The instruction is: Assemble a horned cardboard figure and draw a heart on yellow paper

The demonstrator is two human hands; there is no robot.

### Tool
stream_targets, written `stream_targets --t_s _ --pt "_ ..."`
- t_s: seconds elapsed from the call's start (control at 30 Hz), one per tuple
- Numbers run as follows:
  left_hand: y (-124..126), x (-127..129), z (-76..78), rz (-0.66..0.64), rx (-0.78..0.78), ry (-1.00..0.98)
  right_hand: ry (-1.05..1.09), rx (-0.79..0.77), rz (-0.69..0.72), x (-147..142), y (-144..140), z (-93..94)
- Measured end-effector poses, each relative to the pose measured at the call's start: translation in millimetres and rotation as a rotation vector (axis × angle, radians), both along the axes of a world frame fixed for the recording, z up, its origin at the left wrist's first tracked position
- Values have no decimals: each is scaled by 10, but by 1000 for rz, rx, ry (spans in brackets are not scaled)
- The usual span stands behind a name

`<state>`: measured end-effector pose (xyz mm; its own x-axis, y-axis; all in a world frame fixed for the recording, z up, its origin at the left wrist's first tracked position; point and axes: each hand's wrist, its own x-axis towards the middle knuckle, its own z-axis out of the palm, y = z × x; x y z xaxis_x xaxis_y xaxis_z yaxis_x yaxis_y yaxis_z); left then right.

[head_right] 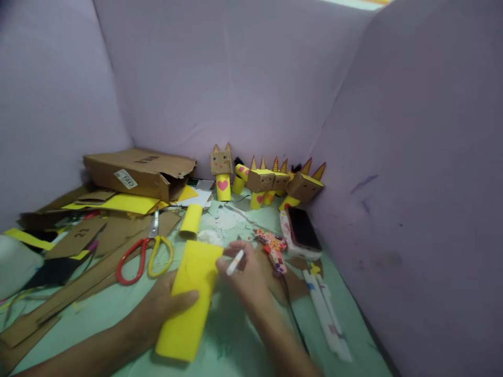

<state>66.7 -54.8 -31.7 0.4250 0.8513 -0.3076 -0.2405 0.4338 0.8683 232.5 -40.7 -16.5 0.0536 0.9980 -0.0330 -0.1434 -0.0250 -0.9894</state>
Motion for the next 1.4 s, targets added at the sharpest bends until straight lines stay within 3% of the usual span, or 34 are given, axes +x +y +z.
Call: stream_targets --t_s 0.2,0.4,0.47,0.6,0.7,1.0,1.13,1.27,1.4 --pt "-27 11 -35 -76 -41 -40 -84 50 -45 -105 -59 -112" --pt "-22 37 -16 4 -68 16 -213 119 -58 -124 -44 -139" --pt "-9 51 -15 32 -100 29 -180 109 -81 -62 -42 -99" --pt "29 59 -40 27 -167 -51 -15 190 -304 150 -75 59" --pt "52 56 -69 17 -222 -100 92 232 -371 196 -154 97" --pt "57 61 -94 0 -207 -176 -217 173 -171 -109 -290 -185" --pt "57 58 -108 19 -231 -202 -209 100 -147 -151 -233 -188" --pt "69 66 -131 19 -266 -202 -196 123 -94 -164 -149 -135" --pt "87 79 -112 53 -307 -147 -66 128 -100 -120 -120 -140"
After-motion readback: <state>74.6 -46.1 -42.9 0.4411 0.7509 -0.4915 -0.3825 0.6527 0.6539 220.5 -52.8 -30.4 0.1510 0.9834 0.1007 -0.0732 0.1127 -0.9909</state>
